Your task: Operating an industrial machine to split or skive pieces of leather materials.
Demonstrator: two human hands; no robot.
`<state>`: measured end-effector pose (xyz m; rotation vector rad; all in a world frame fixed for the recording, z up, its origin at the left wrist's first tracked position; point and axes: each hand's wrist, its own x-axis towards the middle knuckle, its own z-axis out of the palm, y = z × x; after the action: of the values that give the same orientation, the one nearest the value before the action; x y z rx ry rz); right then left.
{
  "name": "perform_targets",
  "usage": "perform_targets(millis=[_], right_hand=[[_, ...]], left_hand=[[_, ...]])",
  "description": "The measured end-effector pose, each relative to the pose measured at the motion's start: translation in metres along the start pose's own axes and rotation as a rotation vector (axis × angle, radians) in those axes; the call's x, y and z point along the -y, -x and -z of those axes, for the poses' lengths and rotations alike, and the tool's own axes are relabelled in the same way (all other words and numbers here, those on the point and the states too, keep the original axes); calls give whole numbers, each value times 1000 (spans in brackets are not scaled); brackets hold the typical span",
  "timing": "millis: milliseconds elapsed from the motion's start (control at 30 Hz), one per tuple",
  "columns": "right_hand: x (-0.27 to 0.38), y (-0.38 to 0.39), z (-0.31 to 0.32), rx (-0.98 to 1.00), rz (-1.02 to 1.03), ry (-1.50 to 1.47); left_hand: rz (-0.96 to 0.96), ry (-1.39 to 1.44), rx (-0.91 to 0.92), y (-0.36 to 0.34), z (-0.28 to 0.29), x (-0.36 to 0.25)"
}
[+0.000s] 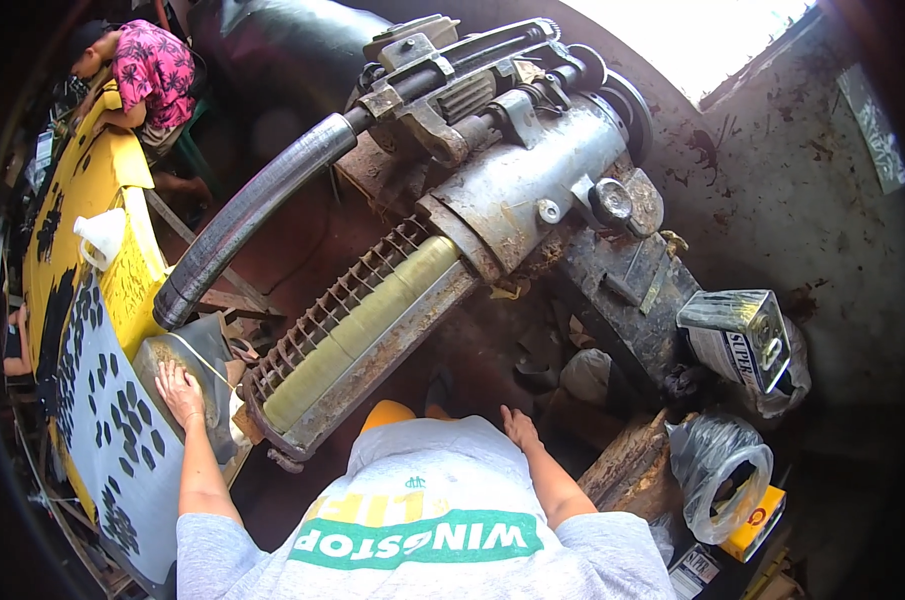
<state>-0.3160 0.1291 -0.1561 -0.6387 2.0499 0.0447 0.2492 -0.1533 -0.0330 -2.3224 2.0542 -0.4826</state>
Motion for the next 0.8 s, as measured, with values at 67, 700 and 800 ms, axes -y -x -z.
perform_targets(millis=[67,700,800], right_hand=[[-3,1,0,-9,-3,-11],[50,56,143,-1139,500,-650],[56,47,194,-1378,552,-369]], left_hand=[[-3,-9,3,1,1,0],[-28,-32,-11,0,-26,20],[-38,-30,-23,-2,-22,14]])
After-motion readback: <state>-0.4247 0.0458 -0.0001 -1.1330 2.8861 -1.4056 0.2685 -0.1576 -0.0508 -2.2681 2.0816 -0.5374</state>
